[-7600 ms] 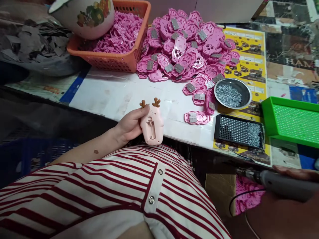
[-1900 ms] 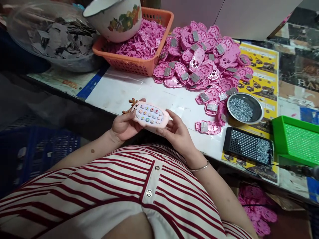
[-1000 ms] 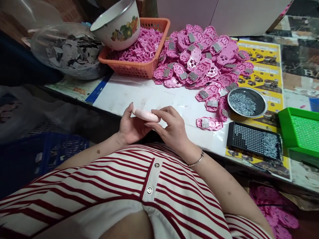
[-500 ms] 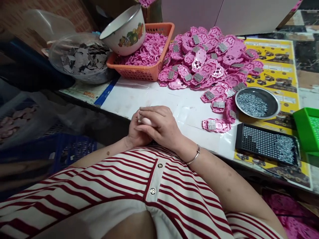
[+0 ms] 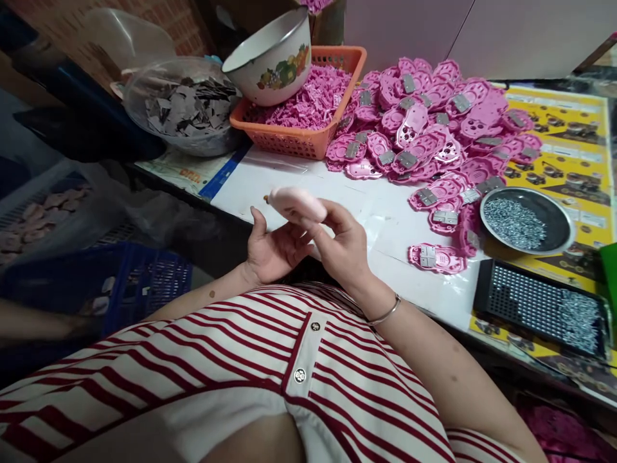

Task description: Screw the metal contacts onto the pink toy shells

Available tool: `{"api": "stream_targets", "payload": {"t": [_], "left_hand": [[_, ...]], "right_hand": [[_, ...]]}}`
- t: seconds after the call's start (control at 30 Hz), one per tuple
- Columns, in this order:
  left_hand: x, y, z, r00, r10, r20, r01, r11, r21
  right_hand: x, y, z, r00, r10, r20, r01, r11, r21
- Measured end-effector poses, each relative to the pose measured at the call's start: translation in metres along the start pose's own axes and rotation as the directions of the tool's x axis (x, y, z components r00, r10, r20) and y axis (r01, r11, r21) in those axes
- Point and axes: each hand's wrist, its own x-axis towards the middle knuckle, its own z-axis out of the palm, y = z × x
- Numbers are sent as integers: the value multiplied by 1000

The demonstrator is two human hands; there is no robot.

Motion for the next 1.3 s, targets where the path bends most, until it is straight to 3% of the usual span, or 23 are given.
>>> {"api": "stream_targets", "payload": {"t": [0.1,0.23,0.33,0.47,0.63,0.87,0.93,0.97,1.03,1.1,1.13,1.2,1.3], "left_hand": [[1,2,-7,995,89,-37,-85,993,87],[1,4,-11,981,188,-50,-173,962,213],[0,4,-10,983,174,-52,-156,958,241],[-1,3,-8,989,146,-34,-134,963,234],[-2,2,-10,987,131,-88,-107,965,241],[-3,5,-14,991,108,-81,-82,957,278],[-1,5,-13,984,120,-134,-77,954,290],[0,4,-12,978,127,-162,-76,955,287],[1,3,-9,969,128,-211,-70,962,263],[3,2,-6,965,114,-235,-57,970,236],[3,1,-6,965,106,-241,-49,972,229],[3,-1,-5,963,93,-254,-34,973,228],[3,-3,-6,962,61,-265,0,974,226]], "right_hand": [[3,11,0,936,335,-102,-272,880,390],[0,22,-6,751,660,-21,-534,624,570],[-3,19,-8,656,755,-11,-617,545,568],[-3,11,-9,613,790,-6,-663,519,541],[-4,12,-11,566,824,13,-704,476,527],[-13,15,-14,608,792,55,-742,543,393],[-17,16,-17,656,753,56,-737,622,264],[-19,16,-20,711,702,38,-699,699,153],[-21,18,-28,860,509,-18,-504,845,-181],[-22,19,-36,972,235,-3,-204,834,-512],[-22,19,-39,992,115,45,-63,787,-613],[-22,20,-41,985,-52,164,151,718,-679],[-22,21,-39,951,-160,263,296,709,-640]]}}
